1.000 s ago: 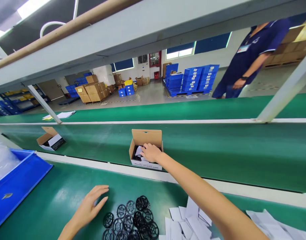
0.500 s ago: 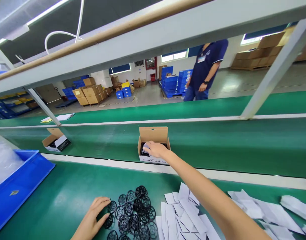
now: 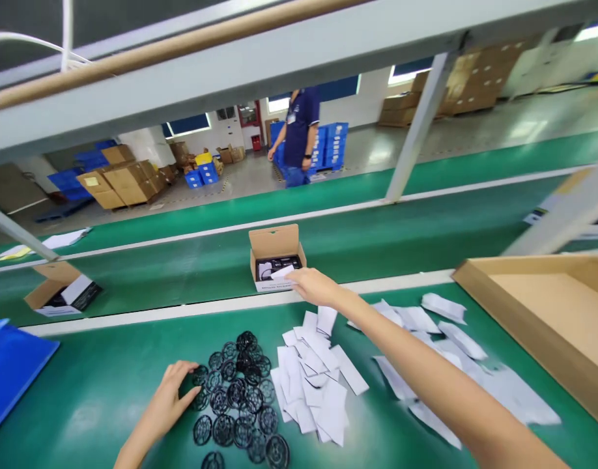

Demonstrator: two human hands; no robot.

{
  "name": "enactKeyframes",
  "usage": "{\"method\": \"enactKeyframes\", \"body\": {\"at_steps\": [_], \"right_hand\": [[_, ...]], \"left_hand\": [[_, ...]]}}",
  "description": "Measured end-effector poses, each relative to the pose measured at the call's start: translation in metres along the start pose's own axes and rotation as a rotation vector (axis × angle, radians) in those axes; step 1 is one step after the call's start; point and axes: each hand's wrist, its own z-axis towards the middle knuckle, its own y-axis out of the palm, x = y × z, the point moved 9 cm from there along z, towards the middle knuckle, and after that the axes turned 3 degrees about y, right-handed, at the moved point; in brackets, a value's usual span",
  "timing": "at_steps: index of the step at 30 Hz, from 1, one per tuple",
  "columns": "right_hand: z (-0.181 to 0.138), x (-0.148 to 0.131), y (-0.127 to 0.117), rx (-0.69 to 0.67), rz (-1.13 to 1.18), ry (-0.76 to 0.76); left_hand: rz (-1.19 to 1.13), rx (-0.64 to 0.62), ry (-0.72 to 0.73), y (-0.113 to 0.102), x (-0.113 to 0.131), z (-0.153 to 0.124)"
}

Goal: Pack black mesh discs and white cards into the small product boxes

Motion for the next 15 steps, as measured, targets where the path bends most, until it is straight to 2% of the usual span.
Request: {"method": "enactKeyframes", "body": {"at_steps": [3, 6, 10, 12, 15], "right_hand": [[-0.057, 0.020, 0.024, -0.145, -0.073, 0.080], [-0.089, 0.026, 0.054, -0.233, -0.142, 0.116], [-0.103, 0.018, 0.064, -0.105, -0.175, 0.058], [-0.108, 0.017, 0.059, -0.058, -0.162, 0.046], [-0.117, 0.020, 0.040, 0.013, -0.079, 0.119]], "left_hand": [[-0.024, 0.023, -0.016, -0.003, -0.004, 0.007], [-0.063, 0.032, -0.029, -0.005, -0.002, 0.010], [-0.192, 0.056, -0.077, -0.010, 0.007, 0.008], [-0.310, 0.084, -0.133, -0.015, 0.011, 0.005], [-0.590, 0.167, -0.228, -0.022, 0.019, 0.002]]}}
